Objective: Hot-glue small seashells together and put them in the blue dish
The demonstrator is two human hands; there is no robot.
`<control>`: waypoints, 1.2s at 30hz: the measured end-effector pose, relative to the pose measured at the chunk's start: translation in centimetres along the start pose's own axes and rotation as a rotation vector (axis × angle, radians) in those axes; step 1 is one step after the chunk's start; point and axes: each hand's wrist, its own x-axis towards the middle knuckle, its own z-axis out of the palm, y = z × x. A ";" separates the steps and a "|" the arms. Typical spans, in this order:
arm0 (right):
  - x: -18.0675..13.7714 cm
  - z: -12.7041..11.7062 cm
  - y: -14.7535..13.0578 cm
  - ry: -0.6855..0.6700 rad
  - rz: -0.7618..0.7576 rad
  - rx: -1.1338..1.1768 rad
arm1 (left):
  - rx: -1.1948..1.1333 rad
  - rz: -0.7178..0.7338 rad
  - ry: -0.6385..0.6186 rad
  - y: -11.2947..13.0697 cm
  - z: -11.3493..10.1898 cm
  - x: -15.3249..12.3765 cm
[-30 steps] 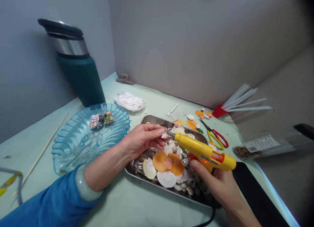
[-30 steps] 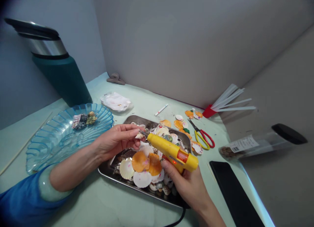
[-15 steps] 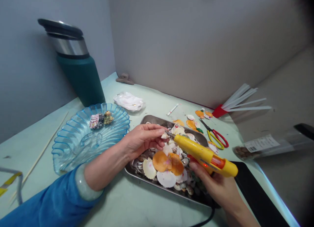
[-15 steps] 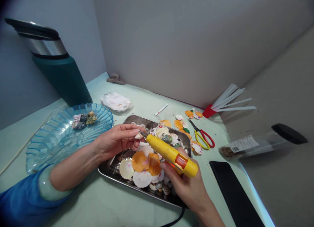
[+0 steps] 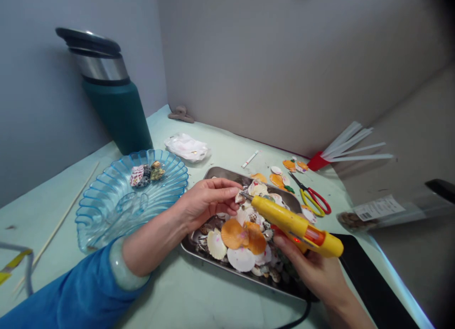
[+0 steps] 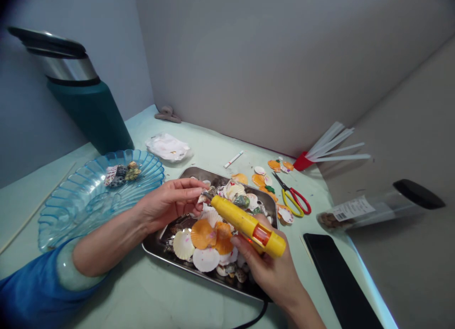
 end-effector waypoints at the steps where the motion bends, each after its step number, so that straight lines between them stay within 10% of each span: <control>1: 0.0 0.0 0.0 0.002 -0.005 -0.004 | 0.002 0.005 0.002 0.0 0.1 0.0; 36: 0.7 0.5 -1.2 0.112 0.072 0.119 | 0.055 0.082 0.076 0.1 0.5 -0.1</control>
